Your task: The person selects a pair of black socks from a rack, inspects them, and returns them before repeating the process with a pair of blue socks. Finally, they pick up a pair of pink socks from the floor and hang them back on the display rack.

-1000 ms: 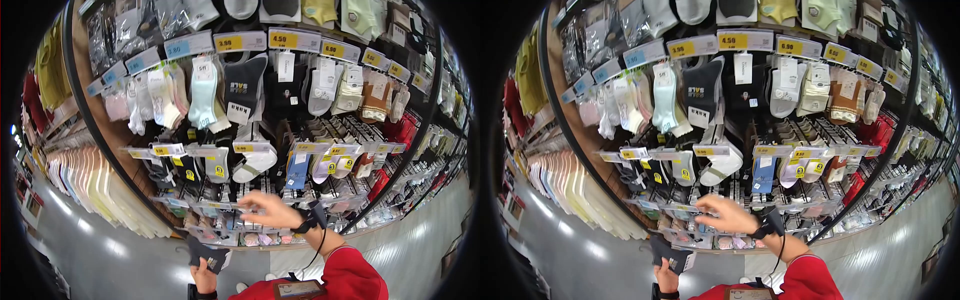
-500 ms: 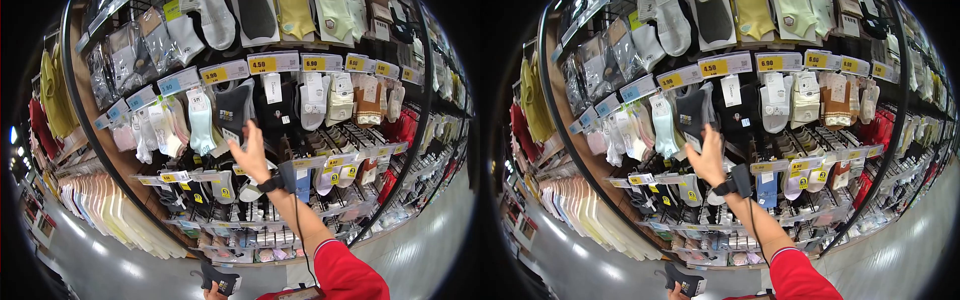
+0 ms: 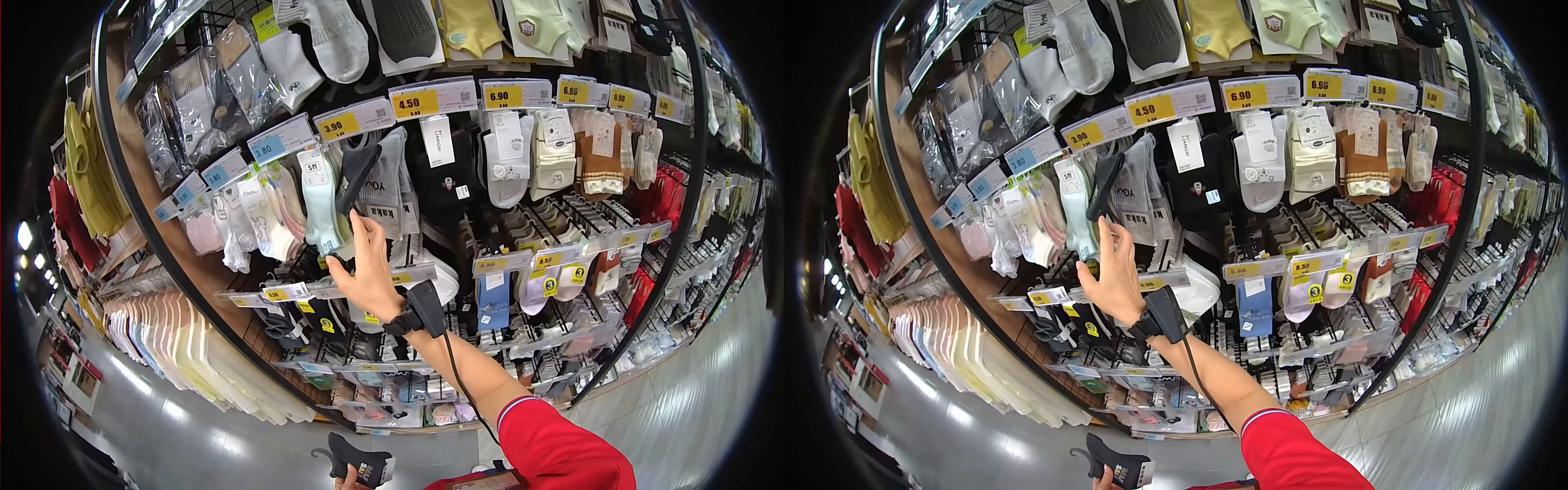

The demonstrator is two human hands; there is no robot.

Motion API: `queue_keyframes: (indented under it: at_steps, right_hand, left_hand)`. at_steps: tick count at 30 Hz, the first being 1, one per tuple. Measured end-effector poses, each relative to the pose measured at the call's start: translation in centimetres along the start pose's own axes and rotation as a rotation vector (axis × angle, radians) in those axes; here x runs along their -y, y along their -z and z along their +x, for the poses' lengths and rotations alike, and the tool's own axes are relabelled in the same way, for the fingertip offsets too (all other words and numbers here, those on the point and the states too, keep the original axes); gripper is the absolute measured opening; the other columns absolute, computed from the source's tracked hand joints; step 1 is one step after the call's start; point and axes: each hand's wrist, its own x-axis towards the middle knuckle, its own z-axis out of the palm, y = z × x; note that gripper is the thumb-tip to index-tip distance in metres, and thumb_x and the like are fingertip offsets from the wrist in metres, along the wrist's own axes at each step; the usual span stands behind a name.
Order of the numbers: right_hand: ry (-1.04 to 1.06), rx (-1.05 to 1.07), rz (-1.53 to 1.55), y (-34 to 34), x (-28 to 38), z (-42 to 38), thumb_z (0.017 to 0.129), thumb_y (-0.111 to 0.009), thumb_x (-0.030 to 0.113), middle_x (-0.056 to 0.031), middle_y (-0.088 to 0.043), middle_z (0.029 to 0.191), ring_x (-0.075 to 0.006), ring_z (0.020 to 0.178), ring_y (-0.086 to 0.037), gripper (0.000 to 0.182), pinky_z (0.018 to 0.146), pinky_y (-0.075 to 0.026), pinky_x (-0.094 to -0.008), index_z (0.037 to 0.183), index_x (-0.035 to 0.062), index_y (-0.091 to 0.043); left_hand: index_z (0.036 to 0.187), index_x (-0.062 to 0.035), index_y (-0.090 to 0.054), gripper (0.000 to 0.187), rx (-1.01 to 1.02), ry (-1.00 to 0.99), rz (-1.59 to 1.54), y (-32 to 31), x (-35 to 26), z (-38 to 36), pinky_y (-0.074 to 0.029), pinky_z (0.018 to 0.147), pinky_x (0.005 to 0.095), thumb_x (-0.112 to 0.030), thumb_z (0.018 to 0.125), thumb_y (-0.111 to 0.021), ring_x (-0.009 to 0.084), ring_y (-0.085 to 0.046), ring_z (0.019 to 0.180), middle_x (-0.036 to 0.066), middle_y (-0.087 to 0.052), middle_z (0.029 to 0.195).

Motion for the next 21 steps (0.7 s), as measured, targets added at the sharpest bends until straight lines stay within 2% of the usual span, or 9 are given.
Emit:
queue_keyframes:
  at_steps: [1,3,6,8,9,12,16,18,21]
  right_hand:
    - [-0.007,0.005,-0.002,0.1,0.0,0.0,0.073,-0.062,0.015,-0.0257,-0.031,0.120,-0.0403,0.109,-0.037,0.072,0.094,-0.033,-0.0435,0.132,-0.0022,-0.025]
    - [-0.015,0.008,-0.004,0.2,-0.3,-0.1,0.073,-0.062,0.015,-0.0257,-0.031,0.120,-0.0403,0.110,-0.037,0.072,0.094,-0.033,-0.0433,0.132,-0.0022,-0.025]
    - [-0.028,-0.070,0.044,0.5,-1.0,0.1,0.073,-0.062,0.015,-0.0288,-0.027,0.125,-0.0425,0.113,-0.032,0.063,0.096,-0.029,-0.0459,0.128,-0.0005,-0.035]
    - [-0.017,-0.197,-0.267,1.2,-1.6,0.6,0.073,-0.062,0.017,-0.0325,-0.021,0.130,-0.0455,0.116,-0.027,0.050,0.098,-0.025,-0.0495,0.118,0.0014,-0.047]
    - [-0.027,-0.232,-0.203,1.3,-2.1,1.0,0.074,-0.062,0.019,-0.0353,-0.017,0.132,-0.0478,0.119,-0.021,0.040,0.098,-0.021,-0.0521,0.110,0.0024,-0.054]
    - [-0.052,-0.178,-0.207,1.9,-3.0,1.4,0.074,-0.062,0.020,-0.0339,-0.022,0.131,-0.0465,0.118,-0.025,0.043,0.098,-0.025,-0.0490,0.111,0.0012,-0.051]
    - [-0.075,-0.126,0.172,1.5,-3.3,1.5,0.077,-0.060,0.014,-0.0286,-0.041,0.119,-0.0383,0.111,-0.043,0.060,0.095,-0.034,-0.0421,0.126,-0.0029,-0.030]
    - [-0.101,-0.196,0.396,1.4,-3.9,1.7,0.079,-0.057,0.007,-0.0235,-0.051,0.108,-0.0302,0.101,-0.054,0.076,0.090,-0.041,-0.0369,0.133,-0.0061,-0.005]
    - [-0.453,-0.170,0.765,2.0,-5.2,2.3,0.081,-0.056,0.006,-0.0191,-0.053,0.105,-0.0196,0.091,-0.057,0.077,0.079,-0.046,-0.0288,0.134,-0.0072,-0.002]
  left_hand:
    - [0.102,0.0058,-0.056,0.025,-0.001,0.001,0.000,-0.1,-0.3,0.0,-0.045,0.064,0.0275,-0.016,0.092,-0.049,0.0139,-0.050,0.073,0.007,-0.057,0.085]
    - [0.102,0.0069,-0.056,0.025,-0.039,0.292,-0.494,-0.4,-1.1,0.1,-0.045,0.066,0.0264,-0.015,0.092,-0.049,0.0128,-0.050,0.075,0.006,-0.057,0.089]
    - [0.099,0.0061,-0.057,0.023,-0.074,0.317,-0.605,-0.8,-2.7,-0.1,-0.045,0.065,0.0253,-0.014,0.092,-0.049,0.0121,-0.049,0.074,0.006,-0.056,0.087]
    - [0.099,0.0059,-0.057,0.022,-0.039,0.242,-0.452,-0.2,-0.6,0.0,-0.044,0.065,0.0251,-0.013,0.092,-0.048,0.0117,-0.048,0.074,0.006,-0.056,0.087]
    - [0.099,0.0056,-0.058,0.022,-0.004,0.169,-0.300,0.0,0.5,0.0,-0.044,0.064,0.0249,-0.013,0.092,-0.048,0.0114,-0.048,0.073,0.005,-0.056,0.086]
    - [0.101,0.0051,-0.057,0.021,-0.009,0.134,-0.289,-0.3,0.4,-0.2,-0.043,0.061,0.0255,-0.011,0.091,-0.048,0.0116,-0.046,0.071,0.005,-0.056,0.083]
    - [0.105,0.0035,-0.057,0.020,-0.060,0.443,-0.623,-0.1,1.5,0.2,-0.042,0.060,0.0262,-0.008,0.090,-0.048,0.0125,-0.047,0.070,0.004,-0.056,0.081]
    - [0.106,0.0019,-0.057,0.020,0.043,0.046,-0.020,0.1,2.6,0.0,-0.042,0.060,0.0272,-0.007,0.089,-0.050,0.0141,-0.048,0.070,0.006,-0.057,0.079]
    - [0.106,0.0009,-0.057,0.020,0.068,0.006,0.090,0.1,2.5,0.1,-0.044,0.062,0.0282,-0.007,0.088,-0.051,0.0158,-0.050,0.072,0.011,-0.058,0.083]
